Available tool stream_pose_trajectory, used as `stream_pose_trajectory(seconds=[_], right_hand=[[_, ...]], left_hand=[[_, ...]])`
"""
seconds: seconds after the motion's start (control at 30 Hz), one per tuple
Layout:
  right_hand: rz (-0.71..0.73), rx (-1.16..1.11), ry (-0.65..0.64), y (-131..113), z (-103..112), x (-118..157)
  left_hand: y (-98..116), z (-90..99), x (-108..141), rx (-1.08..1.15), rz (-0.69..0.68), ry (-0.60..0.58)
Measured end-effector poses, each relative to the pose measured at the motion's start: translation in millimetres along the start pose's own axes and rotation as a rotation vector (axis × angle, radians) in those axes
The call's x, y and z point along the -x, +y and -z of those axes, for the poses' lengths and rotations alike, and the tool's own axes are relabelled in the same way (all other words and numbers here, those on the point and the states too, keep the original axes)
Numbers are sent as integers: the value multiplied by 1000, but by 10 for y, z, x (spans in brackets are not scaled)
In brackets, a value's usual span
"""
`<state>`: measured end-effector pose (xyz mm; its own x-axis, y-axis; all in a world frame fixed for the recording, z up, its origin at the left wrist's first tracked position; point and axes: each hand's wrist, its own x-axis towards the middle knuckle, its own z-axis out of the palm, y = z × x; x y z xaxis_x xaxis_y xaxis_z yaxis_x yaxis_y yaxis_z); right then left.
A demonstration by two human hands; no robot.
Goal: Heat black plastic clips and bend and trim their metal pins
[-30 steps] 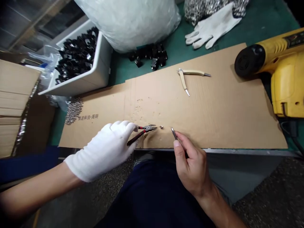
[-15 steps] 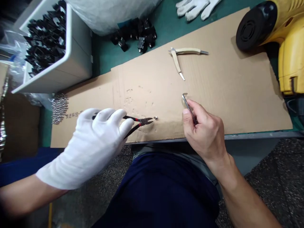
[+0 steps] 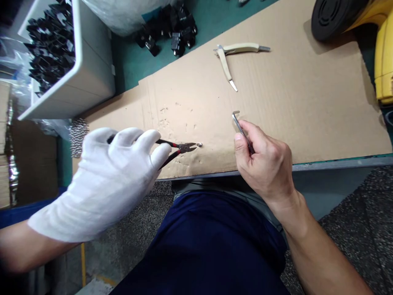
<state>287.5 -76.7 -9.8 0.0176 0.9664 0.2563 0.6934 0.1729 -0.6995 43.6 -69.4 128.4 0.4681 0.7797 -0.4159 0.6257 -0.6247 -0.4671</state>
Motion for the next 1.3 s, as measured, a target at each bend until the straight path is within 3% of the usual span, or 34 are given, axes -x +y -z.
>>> stream_pose_trajectory(seconds=[0.17,0.3,0.8,0.97,1.07,1.17,1.3], right_hand=[[-8,-3,-1,-4,-5,3],[-8,-11,7,-1,-5,14],[0,-19,10,11,-1,15],[1,-16,15,18,0,13],[8,-18,25,21,-14,13],[5,2,33,13,-18,15],[-8,55,-41,-39,-13,-39]], left_hand=[[-5,21,-23,14,-14,-26],[-2,-1,-31,153,11,1],[-22,21,-58,165,-3,-31],[-72,-139,-61,166,20,-52],[-76,-366,-23,310,123,-42],[-34,-580,64,597,275,14],[30,-685,211,978,301,86]])
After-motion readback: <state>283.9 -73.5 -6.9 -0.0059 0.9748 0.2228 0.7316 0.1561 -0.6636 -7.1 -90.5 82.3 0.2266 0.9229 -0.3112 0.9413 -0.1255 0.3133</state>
